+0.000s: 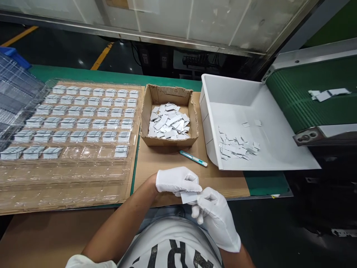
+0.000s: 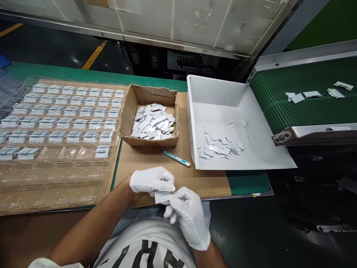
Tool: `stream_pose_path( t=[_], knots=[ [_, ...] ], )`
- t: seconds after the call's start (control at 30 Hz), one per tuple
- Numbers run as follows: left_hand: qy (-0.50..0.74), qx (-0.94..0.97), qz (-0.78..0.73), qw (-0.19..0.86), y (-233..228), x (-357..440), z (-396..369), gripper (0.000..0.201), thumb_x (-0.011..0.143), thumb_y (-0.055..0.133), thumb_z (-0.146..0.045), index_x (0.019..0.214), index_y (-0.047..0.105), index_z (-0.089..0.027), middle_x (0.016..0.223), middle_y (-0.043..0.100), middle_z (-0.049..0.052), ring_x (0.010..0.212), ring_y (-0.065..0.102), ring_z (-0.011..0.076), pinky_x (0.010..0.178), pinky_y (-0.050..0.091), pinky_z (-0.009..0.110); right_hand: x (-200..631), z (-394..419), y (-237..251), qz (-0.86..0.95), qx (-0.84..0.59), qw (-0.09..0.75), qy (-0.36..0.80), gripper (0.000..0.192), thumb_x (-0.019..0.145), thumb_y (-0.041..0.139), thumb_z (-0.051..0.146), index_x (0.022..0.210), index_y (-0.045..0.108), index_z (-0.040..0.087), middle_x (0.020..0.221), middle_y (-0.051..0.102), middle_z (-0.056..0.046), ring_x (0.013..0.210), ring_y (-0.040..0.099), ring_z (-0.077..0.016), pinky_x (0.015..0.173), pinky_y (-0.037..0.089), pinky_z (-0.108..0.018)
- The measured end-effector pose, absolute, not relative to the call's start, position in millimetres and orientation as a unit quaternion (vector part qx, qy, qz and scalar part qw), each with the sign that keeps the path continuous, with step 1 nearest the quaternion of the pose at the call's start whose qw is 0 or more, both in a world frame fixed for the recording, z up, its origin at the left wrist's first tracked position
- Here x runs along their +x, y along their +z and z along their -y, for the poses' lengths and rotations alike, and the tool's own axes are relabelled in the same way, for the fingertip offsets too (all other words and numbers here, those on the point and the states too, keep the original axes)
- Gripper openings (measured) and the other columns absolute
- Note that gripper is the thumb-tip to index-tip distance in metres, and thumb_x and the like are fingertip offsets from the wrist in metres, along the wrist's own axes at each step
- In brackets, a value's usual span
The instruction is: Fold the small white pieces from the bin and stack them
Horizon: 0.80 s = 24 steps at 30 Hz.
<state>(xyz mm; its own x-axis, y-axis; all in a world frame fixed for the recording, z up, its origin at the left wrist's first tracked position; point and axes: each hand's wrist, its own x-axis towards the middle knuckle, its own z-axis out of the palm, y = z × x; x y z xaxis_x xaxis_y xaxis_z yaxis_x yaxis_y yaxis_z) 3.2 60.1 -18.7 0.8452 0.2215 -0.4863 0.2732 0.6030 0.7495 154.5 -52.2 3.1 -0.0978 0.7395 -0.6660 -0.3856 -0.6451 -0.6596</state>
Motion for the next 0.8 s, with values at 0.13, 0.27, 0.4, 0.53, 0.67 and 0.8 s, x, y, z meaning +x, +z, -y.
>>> stream_pose_path(
  t=[0.13,0.27,0.4,0.53,0.67,0.8],
  knots=[
    [-0.015,0.448,-0.288,0.846,-20.9,2.9,-58.1,0.047,0.074,0.065,-0.060,0.060,0.050,-0.018,0.043,0.042,-0.008,0.037,0.035,0.0063,0.035,0.024,0.020,154.6,51.4,1.3,0.152,-0.545,0.393,0.725,0.029,0.074,0.072,0.040,0.065,0.059,0.015,0.051,0.066,-0.001,0.038,0.050,-0.0075,0.039,0.033,-0.018],
    [-0.015,0.460,-0.288,0.840,-22.5,1.8,-58.3,0.042,0.076,0.065,-0.056,0.062,0.051,-0.018,0.044,0.042,-0.008,0.038,0.035,0.0066,0.035,0.024,0.019,154.9,50.8,-0.1,0.154,-0.538,0.388,0.733,0.028,0.074,0.070,0.038,0.064,0.059,0.015,0.052,0.066,-0.002,0.038,0.050,-0.0075,0.039,0.034,-0.018],
    [-0.024,0.495,-0.290,0.819,-19.8,0.9,-61.2,0.035,0.079,0.063,-0.045,0.061,0.051,-0.018,0.044,0.043,-0.007,0.038,0.036,0.0064,0.035,0.024,0.019,154.8,51.0,-1.2,0.148,-0.540,0.378,0.737,0.027,0.075,0.069,0.037,0.063,0.056,0.016,0.053,0.067,-0.002,0.036,0.050,-0.0073,0.039,0.032,-0.017],
    [-0.038,0.516,-0.301,0.801,-14.9,1.1,-63.9,0.032,0.079,0.062,-0.041,0.060,0.051,-0.018,0.045,0.044,-0.007,0.038,0.037,0.0063,0.036,0.025,0.018,154.3,50.2,-0.9,0.149,-0.537,0.380,0.738,0.028,0.075,0.070,0.037,0.064,0.056,0.015,0.053,0.068,-0.003,0.037,0.051,-0.0073,0.040,0.033,-0.017],
    [-0.043,0.517,-0.312,0.796,-13.2,0.7,-64.3,0.031,0.078,0.062,-0.041,0.061,0.051,-0.018,0.046,0.043,-0.008,0.039,0.037,0.0063,0.036,0.026,0.018,155.7,49.7,-1.1,0.155,-0.544,0.375,0.734,0.029,0.076,0.070,0.037,0.064,0.057,0.014,0.055,0.068,-0.002,0.039,0.051,-0.0065,0.042,0.035,-0.017],
    [-0.041,0.516,-0.316,0.795,-14.5,1.7,-63.7,0.030,0.077,0.062,-0.041,0.061,0.052,-0.018,0.046,0.043,-0.008,0.040,0.037,0.0065,0.036,0.025,0.018,156.0,50.5,-4.9,0.154,-0.535,0.380,0.738,0.030,0.077,0.071,0.039,0.066,0.058,0.015,0.055,0.068,-0.002,0.039,0.052,-0.0067,0.042,0.036,-0.017]
  ],
)
